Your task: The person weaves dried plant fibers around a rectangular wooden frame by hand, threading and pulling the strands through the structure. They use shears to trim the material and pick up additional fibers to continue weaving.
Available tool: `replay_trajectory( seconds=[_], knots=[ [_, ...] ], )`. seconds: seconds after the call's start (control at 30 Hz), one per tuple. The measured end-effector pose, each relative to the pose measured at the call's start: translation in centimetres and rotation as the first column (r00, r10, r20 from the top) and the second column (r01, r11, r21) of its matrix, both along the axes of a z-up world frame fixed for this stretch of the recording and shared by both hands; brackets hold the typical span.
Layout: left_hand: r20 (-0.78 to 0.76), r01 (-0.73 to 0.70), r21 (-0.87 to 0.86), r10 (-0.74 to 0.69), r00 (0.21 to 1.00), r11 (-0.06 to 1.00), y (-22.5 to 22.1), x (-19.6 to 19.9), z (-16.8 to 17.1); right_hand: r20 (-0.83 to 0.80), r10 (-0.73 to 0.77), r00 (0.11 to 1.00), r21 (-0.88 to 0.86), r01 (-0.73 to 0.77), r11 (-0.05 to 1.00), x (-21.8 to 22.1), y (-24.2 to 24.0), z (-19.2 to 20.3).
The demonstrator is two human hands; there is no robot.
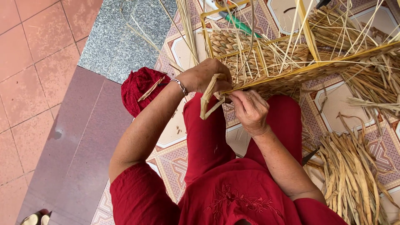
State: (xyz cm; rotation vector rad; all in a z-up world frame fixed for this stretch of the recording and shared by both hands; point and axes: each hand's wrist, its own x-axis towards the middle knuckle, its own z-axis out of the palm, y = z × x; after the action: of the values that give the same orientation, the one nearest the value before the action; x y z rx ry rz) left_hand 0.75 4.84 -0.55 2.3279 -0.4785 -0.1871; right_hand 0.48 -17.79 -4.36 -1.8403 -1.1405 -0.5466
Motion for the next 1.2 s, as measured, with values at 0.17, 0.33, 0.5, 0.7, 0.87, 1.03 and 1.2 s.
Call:
replay_trajectory(
  seconds=[0.17,0.33,0.5,0.7,0.87,1.03,1.2],
  knots=[
    [-0.298,-0.164,-0.232,0.091,0.95,0.959,-0.2,-1.1,0.7,-0.079,0.0,0.997,-0.014,-0.001,1.0,0.1,-0.3,-0.6],
    [-0.438,-0.353,-0.288,0.206,0.875,0.89,-1.4,-2.5,1.4,-0.127,-0.021,0.992,-0.004,0.02,1.0,0.0,0.3,0.2],
    [0.098,-0.058,-0.331,0.095,0.991,0.942,-0.6,-3.6,-0.4,-0.164,0.01,0.986,-0.004,-0.011,1.0,0.4,0.3,-0.1],
    [-0.003,-0.201,-0.308,0.211,0.978,0.93,-1.2,-4.1,0.2,-0.326,0.007,0.945,0.028,0.002,1.0,-0.1,0.4,0.1],
    [0.031,-0.218,-0.34,0.242,0.97,0.915,-1.4,-4.8,2.0,-0.459,0.01,0.888,0.021,0.0,1.0,-0.3,-0.1,0.3],
    [0.165,-0.238,-0.329,0.304,0.938,0.914,-1.4,-5.6,0.4,-0.595,0.086,0.799,0.082,-0.047,0.996,-0.2,-2.8,-5.2],
    [-0.12,-0.444,-0.372,0.432,0.894,0.815,-1.8,-6.3,0.0,-0.451,-0.191,0.872,-0.393,-0.002,0.92,-0.4,-5.8,-10.7]
  ],
)
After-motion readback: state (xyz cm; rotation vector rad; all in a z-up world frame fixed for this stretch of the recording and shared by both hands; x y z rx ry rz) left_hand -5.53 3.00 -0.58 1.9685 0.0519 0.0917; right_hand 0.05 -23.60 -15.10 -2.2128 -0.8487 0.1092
